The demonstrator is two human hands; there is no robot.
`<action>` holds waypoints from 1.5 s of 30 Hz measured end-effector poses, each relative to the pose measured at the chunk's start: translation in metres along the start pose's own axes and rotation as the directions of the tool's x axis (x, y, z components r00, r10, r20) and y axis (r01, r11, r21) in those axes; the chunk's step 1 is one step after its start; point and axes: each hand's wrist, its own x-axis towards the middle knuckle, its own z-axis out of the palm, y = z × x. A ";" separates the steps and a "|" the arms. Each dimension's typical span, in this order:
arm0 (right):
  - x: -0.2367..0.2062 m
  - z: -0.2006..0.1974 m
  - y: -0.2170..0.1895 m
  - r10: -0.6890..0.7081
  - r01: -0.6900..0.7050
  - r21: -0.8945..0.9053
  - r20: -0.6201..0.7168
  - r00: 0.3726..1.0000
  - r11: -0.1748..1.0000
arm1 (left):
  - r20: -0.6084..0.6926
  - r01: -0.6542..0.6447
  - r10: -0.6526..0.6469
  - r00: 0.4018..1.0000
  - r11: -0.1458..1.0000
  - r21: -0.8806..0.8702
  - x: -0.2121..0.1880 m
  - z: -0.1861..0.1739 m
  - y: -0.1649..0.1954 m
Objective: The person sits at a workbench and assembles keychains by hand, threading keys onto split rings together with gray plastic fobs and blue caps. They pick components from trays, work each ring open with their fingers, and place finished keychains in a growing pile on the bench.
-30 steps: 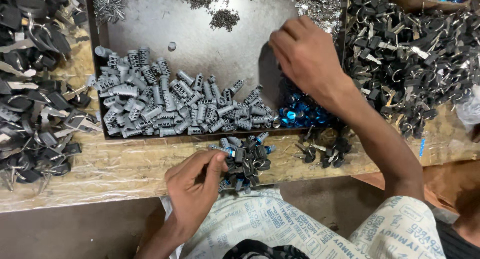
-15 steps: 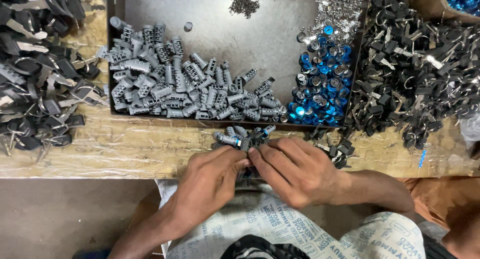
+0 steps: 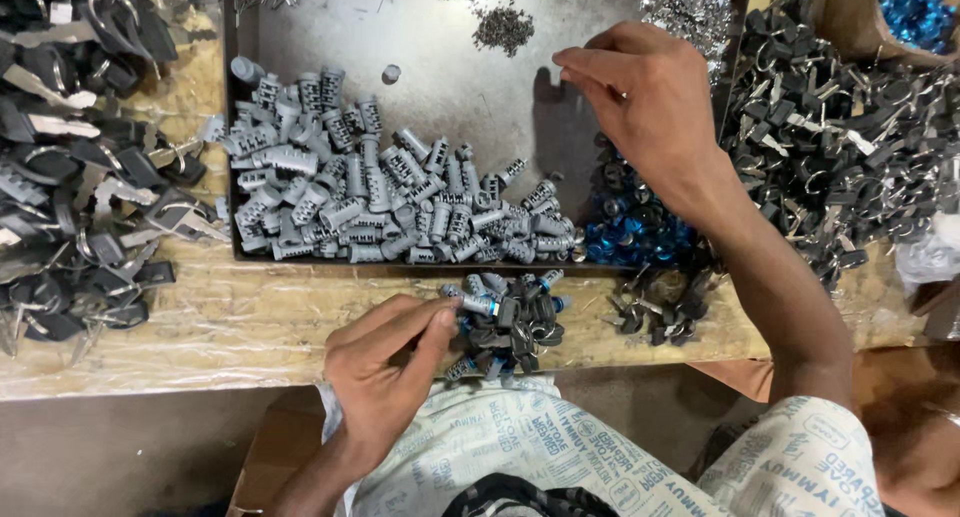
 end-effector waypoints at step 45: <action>0.005 0.021 0.007 0.263 -0.277 0.222 0.092 0.960 0.935 | -0.168 0.165 -0.184 0.968 0.979 -0.120 -0.013 0.002 -0.033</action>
